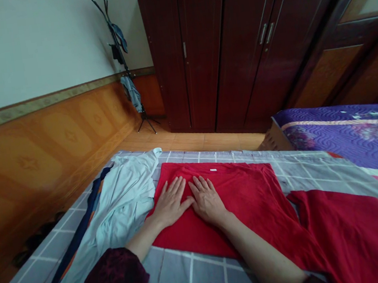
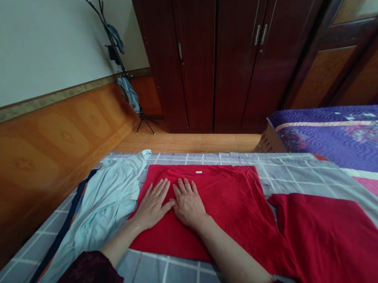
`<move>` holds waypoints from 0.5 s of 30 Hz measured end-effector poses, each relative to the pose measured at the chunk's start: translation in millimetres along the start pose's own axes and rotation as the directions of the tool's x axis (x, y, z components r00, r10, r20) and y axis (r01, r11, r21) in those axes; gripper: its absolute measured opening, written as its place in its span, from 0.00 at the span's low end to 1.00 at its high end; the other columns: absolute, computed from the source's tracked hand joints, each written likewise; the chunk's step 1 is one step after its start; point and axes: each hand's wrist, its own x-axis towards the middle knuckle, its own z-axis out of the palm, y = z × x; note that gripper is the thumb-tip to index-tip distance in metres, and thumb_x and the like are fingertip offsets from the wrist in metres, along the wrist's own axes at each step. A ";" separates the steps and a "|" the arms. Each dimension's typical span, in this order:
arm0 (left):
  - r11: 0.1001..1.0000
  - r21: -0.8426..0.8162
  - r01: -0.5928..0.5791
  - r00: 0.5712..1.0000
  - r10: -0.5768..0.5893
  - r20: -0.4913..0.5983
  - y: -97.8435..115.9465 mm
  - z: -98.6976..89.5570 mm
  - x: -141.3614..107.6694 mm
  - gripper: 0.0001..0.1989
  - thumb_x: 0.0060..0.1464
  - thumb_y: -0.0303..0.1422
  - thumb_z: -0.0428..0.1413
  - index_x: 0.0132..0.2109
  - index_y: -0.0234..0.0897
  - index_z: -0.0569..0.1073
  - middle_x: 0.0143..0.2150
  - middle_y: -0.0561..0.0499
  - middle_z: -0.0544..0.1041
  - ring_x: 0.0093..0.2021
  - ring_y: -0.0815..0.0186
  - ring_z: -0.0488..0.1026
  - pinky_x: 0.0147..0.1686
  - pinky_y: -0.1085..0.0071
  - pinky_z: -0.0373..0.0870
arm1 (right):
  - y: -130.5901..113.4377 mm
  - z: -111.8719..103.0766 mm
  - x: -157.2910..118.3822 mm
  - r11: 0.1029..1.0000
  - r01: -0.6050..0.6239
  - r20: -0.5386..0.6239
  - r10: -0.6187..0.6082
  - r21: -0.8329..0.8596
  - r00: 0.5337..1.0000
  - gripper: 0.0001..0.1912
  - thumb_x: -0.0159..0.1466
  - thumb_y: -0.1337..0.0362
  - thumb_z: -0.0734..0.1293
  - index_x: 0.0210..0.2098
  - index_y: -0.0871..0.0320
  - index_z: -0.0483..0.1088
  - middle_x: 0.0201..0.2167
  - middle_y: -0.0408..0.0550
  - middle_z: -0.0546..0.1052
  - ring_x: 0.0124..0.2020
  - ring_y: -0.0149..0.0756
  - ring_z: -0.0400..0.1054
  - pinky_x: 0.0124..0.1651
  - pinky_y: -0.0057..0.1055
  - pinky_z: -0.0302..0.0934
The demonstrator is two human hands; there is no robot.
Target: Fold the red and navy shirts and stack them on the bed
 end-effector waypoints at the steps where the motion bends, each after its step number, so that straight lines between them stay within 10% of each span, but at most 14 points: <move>1: 0.998 0.038 0.051 0.998 -0.050 -0.028 -4.6 -1.7 -0.6 0.31 0.63 0.45 0.43 0.66 0.29 0.54 0.67 0.36 0.53 0.67 0.53 0.48 0.63 0.48 0.48 | -1.0 -0.4 0.2 1.000 -0.009 -0.009 0.009 0.004 1.000 0.27 0.68 0.57 0.55 0.62 0.63 0.58 0.65 0.59 0.56 0.66 0.52 0.45 0.65 0.49 0.41; 15: 0.998 0.029 -0.058 0.987 0.062 -0.147 0.0 16.3 11.8 0.23 0.65 0.34 0.41 0.63 0.30 0.59 0.65 0.42 0.60 0.67 0.59 0.52 0.64 0.54 0.52 | -0.5 -3.0 1.1 1.000 -0.023 -0.017 0.023 0.007 1.000 0.26 0.67 0.63 0.54 0.63 0.64 0.57 0.65 0.56 0.57 0.66 0.47 0.47 0.65 0.46 0.41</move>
